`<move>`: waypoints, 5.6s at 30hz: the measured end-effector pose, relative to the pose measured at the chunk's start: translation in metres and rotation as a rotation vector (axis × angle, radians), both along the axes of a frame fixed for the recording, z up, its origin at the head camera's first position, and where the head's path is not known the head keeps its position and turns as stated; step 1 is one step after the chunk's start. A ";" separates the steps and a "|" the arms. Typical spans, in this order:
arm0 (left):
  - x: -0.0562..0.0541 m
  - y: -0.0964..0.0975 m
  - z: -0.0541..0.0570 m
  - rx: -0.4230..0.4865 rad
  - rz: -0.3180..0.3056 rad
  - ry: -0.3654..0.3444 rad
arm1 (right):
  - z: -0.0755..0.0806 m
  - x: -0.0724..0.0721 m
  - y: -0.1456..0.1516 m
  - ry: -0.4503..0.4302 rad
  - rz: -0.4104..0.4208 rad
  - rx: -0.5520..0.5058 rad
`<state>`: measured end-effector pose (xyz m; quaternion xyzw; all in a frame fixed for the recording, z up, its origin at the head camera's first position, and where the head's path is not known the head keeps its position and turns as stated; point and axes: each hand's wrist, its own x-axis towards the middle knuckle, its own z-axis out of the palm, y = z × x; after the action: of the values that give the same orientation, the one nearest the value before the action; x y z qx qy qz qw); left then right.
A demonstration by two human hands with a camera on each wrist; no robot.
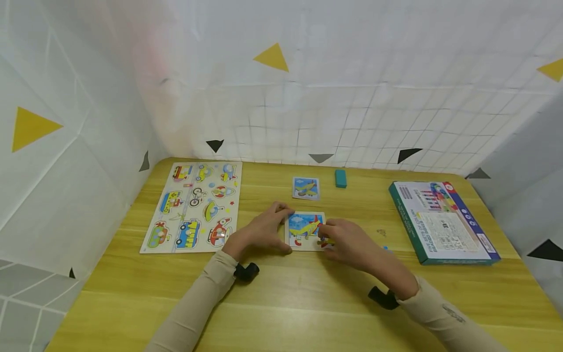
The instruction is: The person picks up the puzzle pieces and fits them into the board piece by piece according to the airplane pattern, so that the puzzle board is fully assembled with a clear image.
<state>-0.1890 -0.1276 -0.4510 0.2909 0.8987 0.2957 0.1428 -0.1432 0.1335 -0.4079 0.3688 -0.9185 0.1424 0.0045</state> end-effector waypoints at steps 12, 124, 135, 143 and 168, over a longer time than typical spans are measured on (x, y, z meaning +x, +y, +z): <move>0.000 0.000 0.000 -0.001 0.000 -0.004 | -0.006 -0.005 -0.012 0.005 0.069 -0.017; 0.000 -0.001 0.002 0.014 0.007 -0.019 | 0.021 0.013 0.096 -0.149 -0.123 0.144; -0.001 -0.002 0.002 0.013 0.001 -0.015 | 0.008 0.009 0.116 -0.173 -0.183 0.179; -0.002 -0.001 0.001 0.012 0.002 -0.009 | 0.005 0.007 0.120 -0.189 -0.178 0.123; -0.001 -0.001 0.002 0.022 0.002 -0.018 | 0.004 0.000 0.091 -0.144 -0.166 0.076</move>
<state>-0.1897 -0.1285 -0.4491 0.2889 0.8943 0.3085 0.1472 -0.1430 0.2246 -0.4043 0.2801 -0.9486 0.1326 -0.0636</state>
